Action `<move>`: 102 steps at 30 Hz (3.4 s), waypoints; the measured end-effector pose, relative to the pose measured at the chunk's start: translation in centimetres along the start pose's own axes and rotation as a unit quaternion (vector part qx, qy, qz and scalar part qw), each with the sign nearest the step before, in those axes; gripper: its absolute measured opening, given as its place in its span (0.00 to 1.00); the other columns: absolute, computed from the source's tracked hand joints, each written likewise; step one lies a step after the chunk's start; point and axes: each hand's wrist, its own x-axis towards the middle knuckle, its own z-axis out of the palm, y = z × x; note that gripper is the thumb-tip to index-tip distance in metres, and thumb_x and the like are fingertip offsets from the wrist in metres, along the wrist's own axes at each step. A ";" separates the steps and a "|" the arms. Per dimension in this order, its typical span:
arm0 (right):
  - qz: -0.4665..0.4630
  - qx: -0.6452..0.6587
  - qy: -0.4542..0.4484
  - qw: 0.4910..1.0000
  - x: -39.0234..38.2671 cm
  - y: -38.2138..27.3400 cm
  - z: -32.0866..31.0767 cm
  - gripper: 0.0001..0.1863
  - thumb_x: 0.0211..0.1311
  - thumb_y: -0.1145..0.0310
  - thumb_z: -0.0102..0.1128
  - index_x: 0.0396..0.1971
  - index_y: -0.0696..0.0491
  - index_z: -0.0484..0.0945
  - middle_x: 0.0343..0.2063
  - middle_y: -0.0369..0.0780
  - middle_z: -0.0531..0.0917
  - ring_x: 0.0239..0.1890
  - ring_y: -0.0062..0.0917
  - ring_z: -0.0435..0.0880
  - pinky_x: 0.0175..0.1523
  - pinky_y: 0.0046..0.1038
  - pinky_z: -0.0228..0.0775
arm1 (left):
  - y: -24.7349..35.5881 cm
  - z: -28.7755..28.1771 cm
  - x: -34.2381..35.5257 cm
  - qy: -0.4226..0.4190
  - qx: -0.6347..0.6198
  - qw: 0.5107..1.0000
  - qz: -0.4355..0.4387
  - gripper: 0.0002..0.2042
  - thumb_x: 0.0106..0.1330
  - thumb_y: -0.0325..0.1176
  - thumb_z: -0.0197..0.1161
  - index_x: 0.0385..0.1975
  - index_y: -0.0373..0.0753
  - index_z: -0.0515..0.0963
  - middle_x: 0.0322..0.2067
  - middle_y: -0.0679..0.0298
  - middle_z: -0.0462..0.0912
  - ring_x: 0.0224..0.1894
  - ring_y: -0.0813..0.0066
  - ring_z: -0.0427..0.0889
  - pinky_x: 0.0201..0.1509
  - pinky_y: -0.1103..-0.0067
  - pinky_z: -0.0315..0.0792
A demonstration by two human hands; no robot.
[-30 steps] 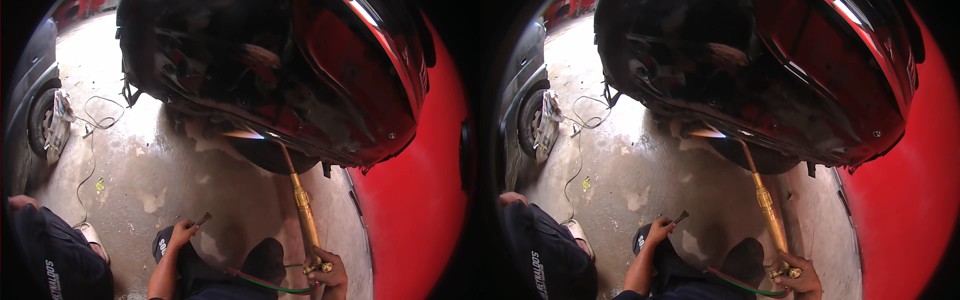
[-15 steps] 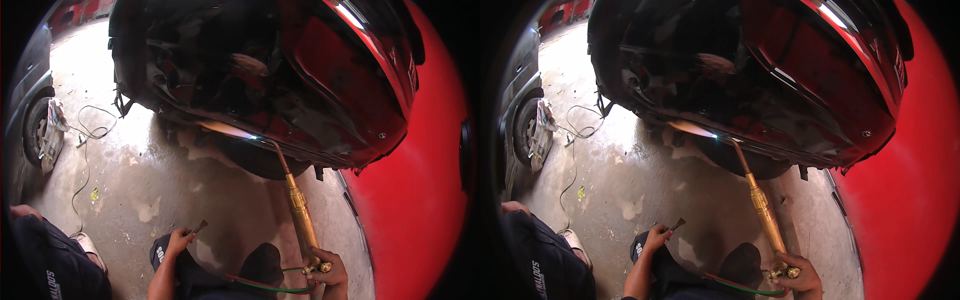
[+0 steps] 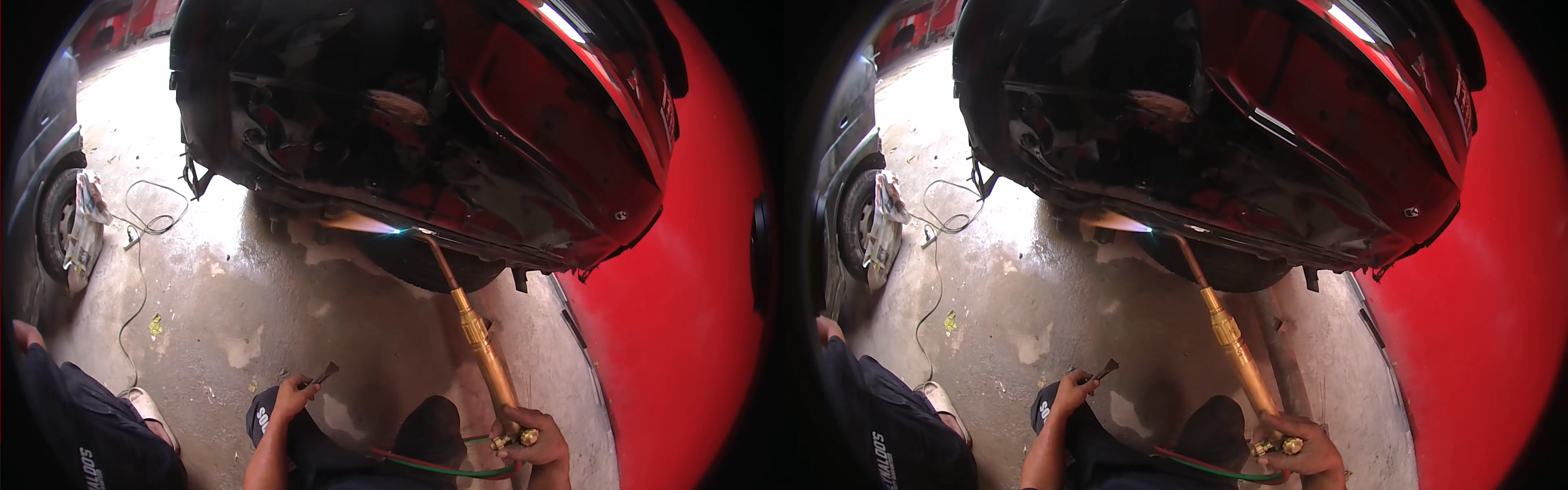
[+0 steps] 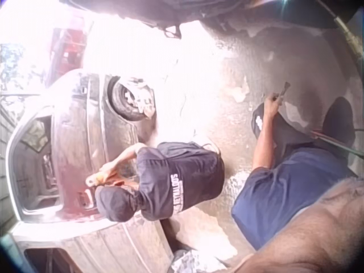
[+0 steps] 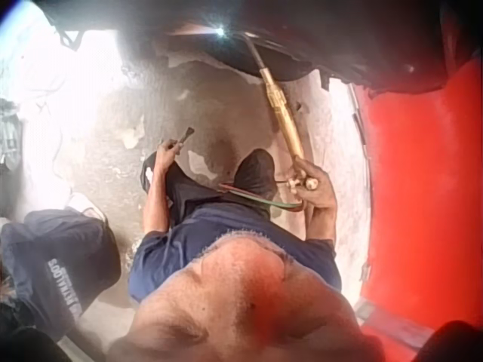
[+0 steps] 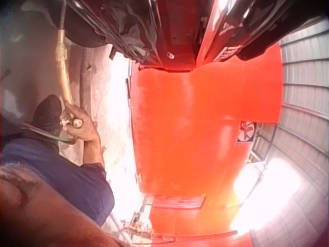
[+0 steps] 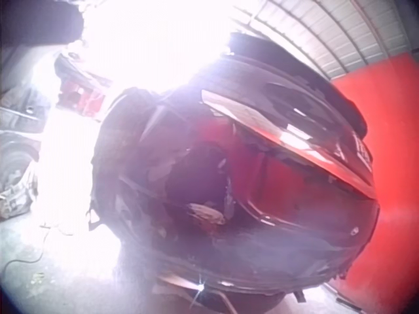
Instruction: The person closes the trunk of a car, ignites a torch using a spark lighter, and heats the rear panel while scraping it with a metal scraper. Afterwards, the person sets the torch down and picks up metal rods from the floor.
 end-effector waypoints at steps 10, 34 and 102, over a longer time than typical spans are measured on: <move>-0.028 -0.048 0.075 0.996 2.4 -1.1 0.4 0.44 0.46 0.78 0.77 0.69 0.55 0.70 0.51 0.48 0.81 0.53 0.34 0.83 0.55 0.32 0.79 | -0.3 0.0 0.0 0.005 -0.002 1.000 -0.003 0.16 0.61 0.38 0.73 0.42 0.33 0.84 0.25 0.62 0.86 0.27 0.76 0.81 0.34 0.77 0.72; -0.163 -0.403 0.208 0.876 15.2 -1.9 5.4 0.35 0.60 0.71 0.70 0.68 0.53 0.71 0.33 0.41 0.72 0.34 0.29 0.74 0.44 0.29 0.71 | -0.6 -0.1 -0.9 0.015 0.010 1.000 0.007 0.17 0.60 0.39 0.73 0.43 0.32 0.84 0.25 0.60 0.86 0.29 0.74 0.83 0.36 0.76 0.73; -0.147 -0.378 0.226 0.886 14.5 -0.3 4.7 0.36 0.59 0.74 0.68 0.70 0.52 0.70 0.34 0.41 0.71 0.35 0.28 0.74 0.43 0.28 0.71 | -0.2 0.1 -0.8 0.009 0.034 0.999 0.012 0.17 0.60 0.41 0.72 0.41 0.33 0.85 0.27 0.59 0.87 0.31 0.72 0.84 0.39 0.75 0.74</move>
